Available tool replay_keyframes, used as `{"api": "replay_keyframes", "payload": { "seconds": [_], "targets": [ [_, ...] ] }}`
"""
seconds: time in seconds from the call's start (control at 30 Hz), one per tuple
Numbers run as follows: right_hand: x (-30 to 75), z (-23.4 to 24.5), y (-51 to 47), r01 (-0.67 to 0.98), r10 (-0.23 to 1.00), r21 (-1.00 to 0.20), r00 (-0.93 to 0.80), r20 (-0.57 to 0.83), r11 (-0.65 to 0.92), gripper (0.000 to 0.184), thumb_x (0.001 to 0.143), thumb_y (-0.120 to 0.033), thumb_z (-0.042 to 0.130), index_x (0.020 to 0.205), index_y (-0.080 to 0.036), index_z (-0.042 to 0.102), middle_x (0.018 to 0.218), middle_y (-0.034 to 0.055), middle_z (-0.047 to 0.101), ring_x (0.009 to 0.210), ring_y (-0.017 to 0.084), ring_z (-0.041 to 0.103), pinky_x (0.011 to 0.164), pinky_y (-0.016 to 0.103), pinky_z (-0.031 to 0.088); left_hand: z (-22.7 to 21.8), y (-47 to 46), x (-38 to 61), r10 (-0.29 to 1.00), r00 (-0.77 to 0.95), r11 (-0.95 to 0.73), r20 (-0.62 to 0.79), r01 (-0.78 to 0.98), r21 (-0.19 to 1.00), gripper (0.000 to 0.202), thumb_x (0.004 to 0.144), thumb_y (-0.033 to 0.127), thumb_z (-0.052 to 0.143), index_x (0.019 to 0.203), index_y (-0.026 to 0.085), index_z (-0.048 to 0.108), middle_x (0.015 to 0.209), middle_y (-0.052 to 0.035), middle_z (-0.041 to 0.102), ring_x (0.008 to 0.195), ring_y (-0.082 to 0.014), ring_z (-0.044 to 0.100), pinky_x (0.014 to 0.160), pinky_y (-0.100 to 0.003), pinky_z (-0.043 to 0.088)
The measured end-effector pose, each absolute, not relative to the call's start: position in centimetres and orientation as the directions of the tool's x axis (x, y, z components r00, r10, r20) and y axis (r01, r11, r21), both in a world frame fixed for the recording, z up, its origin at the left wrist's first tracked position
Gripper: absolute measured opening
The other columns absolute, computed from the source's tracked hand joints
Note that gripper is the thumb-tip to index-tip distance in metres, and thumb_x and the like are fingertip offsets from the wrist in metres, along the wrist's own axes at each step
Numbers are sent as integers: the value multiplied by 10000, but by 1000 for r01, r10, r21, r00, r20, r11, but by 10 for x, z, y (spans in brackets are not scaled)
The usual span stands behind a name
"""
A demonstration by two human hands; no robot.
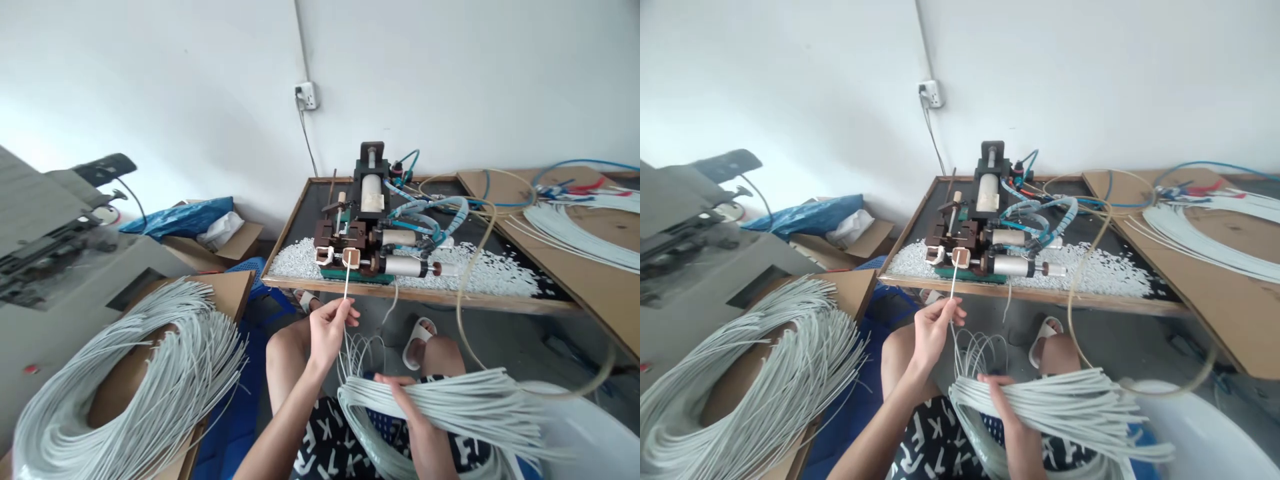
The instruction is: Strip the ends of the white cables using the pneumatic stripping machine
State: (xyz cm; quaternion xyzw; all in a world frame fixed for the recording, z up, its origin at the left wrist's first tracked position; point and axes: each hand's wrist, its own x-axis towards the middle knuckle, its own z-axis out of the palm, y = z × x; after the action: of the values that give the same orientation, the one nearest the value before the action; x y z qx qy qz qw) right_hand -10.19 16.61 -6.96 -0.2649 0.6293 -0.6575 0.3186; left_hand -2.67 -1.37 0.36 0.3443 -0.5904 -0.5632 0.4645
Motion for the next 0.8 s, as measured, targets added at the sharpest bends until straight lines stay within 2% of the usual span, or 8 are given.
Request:
{"api": "replay_keyframes", "payload": {
  "seconds": [0.13,0.23,0.3,0.47,0.53,0.67,0.8],
  "targets": [
    [-102,-77,162,300,-736,-954,-646,-200,-4,198,857,-445,727,828,-270,816,977,42,824,1008,300,771,993,403,590,0,-32,-29,-954,-249,132,166,149,980,446,824,558,758,805,113,778,641,-69,715,491,-151,626,520,-263,523],
    [-104,-72,161,367,-740,-929,-636,-218,-41,149,851,-398,739,803,-283,821,902,35,828,947,276,781,955,382,586,0,-39,-32,-960,-224,131,167,165,977,457,828,573,748,818,117,776,644,-65,710,485,-145,613,492,-251,492],
    [-104,-65,162,344,-740,-936,-649,-177,-78,173,882,-414,709,841,-291,823,925,32,828,952,244,780,939,330,581,1,-43,-35,-960,-226,125,162,171,977,467,820,585,749,815,118,773,636,-61,703,471,-138,596,461,-240,458],
    [-99,-52,166,129,-724,-989,-688,-39,-69,239,961,-378,595,933,-273,808,986,44,820,982,218,773,951,273,565,1,-49,-43,-954,-260,115,151,148,982,511,776,629,761,749,119,749,597,-53,678,429,-114,554,443,-223,428],
    [-96,-52,166,170,-727,-983,-684,-65,-72,246,946,-432,611,909,-271,793,987,50,816,988,232,768,959,285,560,-1,-49,-44,-955,-263,102,135,135,986,537,762,653,759,723,118,734,586,-51,670,417,-108,549,436,-215,417],
    [-93,-56,163,310,-698,-950,-685,-208,-22,349,858,-583,701,836,-243,777,978,59,808,1018,251,749,995,289,522,-3,-48,-40,-959,-262,78,109,126,989,563,753,672,753,737,110,731,571,-46,664,399,-107,550,423,-208,411],
    [-95,-56,161,405,-701,-913,-667,-254,-55,387,797,-626,758,796,-240,790,952,55,804,1009,260,742,970,299,520,-1,-50,-40,-963,-255,48,82,138,989,558,741,663,761,743,107,728,570,-51,674,398,-115,568,412,-205,409]
  ]
}}
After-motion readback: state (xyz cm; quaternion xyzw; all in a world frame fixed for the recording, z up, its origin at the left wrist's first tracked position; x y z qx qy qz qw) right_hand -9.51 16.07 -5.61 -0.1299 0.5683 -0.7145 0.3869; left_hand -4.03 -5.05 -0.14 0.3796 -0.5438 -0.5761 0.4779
